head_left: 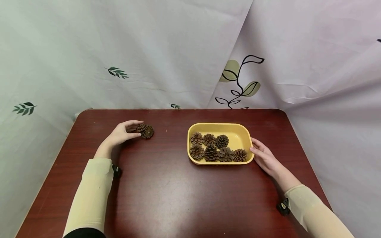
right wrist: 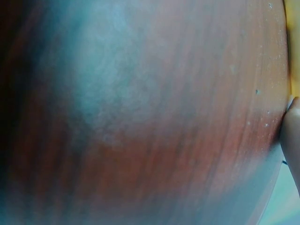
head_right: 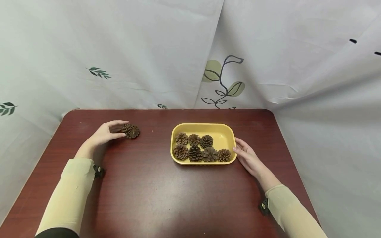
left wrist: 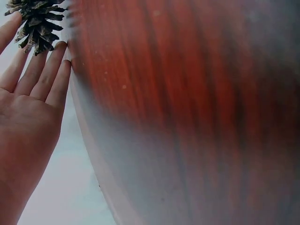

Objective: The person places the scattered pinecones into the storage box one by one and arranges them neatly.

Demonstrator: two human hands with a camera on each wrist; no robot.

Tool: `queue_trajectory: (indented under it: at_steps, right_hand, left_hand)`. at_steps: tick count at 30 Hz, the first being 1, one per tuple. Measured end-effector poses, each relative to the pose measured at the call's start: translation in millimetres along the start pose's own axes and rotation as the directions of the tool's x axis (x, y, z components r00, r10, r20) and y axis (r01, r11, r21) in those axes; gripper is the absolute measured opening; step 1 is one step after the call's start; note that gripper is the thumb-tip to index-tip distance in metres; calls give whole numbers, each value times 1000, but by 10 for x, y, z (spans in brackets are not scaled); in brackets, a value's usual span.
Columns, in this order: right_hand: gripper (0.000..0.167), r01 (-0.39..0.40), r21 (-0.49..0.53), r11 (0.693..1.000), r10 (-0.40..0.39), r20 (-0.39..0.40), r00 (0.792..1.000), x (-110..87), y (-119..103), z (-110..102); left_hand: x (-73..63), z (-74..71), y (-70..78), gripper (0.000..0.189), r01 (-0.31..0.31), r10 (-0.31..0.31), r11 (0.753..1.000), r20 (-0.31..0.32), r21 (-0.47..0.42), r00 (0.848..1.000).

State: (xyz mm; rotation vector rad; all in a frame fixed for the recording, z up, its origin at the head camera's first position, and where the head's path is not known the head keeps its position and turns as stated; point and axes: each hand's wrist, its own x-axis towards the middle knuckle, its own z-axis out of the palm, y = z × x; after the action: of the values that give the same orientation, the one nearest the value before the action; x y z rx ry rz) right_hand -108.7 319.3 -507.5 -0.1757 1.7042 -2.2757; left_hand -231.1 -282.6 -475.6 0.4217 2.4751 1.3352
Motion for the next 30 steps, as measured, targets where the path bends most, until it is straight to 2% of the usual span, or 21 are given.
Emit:
queue_trajectory:
  at_steps: [6,14,21,24,30]
  right_hand:
    - [39,-3,-3,1000,3,-5,1000,-10,11,-3]
    - [39,5,11,1000,-5,-4,1000,-14,17,-8]
    - [39,5,13,1000,-5,0,1000,-4,6,-6]
    - [39,8,21,1000,-8,2,1000,0,-1,0]
    - [39,15,33,999,-15,9,1000,6,-4,10]
  left_hand:
    - [18,16,-10,58,7,-7,999,1,38,1000]
    - [2,20,-7,58,35,-35,999,-5,19,999]
    - [-17,41,34,58,67,-65,997,-52,39,996]
    - [-6,65,63,57,58,-54,997,-86,46,995]
    - [41,138,163,57,-4,8,1000,-142,27,990]
